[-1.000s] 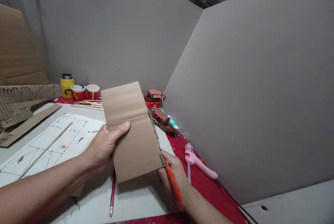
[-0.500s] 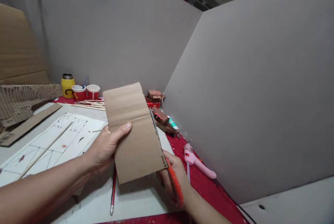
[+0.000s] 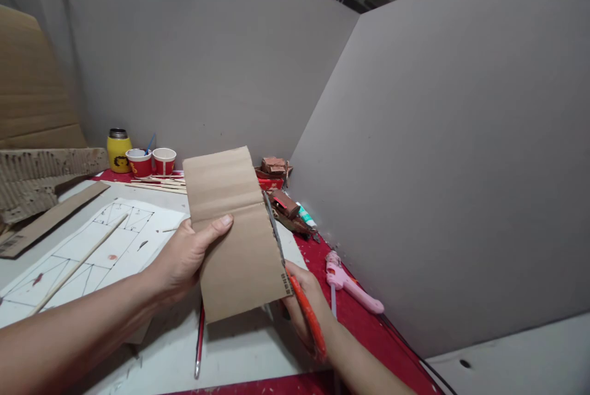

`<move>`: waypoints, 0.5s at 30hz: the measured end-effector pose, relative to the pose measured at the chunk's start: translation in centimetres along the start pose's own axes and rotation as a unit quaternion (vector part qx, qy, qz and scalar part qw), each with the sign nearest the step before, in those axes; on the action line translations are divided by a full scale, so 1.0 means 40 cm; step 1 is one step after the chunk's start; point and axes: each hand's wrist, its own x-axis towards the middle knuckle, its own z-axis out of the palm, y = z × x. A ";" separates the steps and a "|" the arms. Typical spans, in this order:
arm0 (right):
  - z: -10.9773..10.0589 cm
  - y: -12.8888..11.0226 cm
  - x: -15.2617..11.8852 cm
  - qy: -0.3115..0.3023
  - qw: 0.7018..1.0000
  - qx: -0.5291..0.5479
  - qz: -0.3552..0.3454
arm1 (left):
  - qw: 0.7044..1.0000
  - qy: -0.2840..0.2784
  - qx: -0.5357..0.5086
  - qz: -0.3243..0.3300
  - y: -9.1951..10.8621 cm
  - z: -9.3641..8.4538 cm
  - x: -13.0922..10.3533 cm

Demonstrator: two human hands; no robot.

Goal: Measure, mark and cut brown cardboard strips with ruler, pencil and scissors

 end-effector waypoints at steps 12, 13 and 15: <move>0.008 0.021 -0.006 0.020 0.998 0.044 0.041 | 1.000 -0.004 -0.006 0.008 0.001 0.003 0.001; 0.009 0.015 -0.002 0.024 0.998 0.041 0.039 | 1.000 -0.003 -0.005 0.008 0.000 0.002 0.001; 0.011 -0.002 0.007 0.028 0.998 0.035 0.034 | 1.000 -0.005 -0.001 0.004 -0.002 0.000 0.001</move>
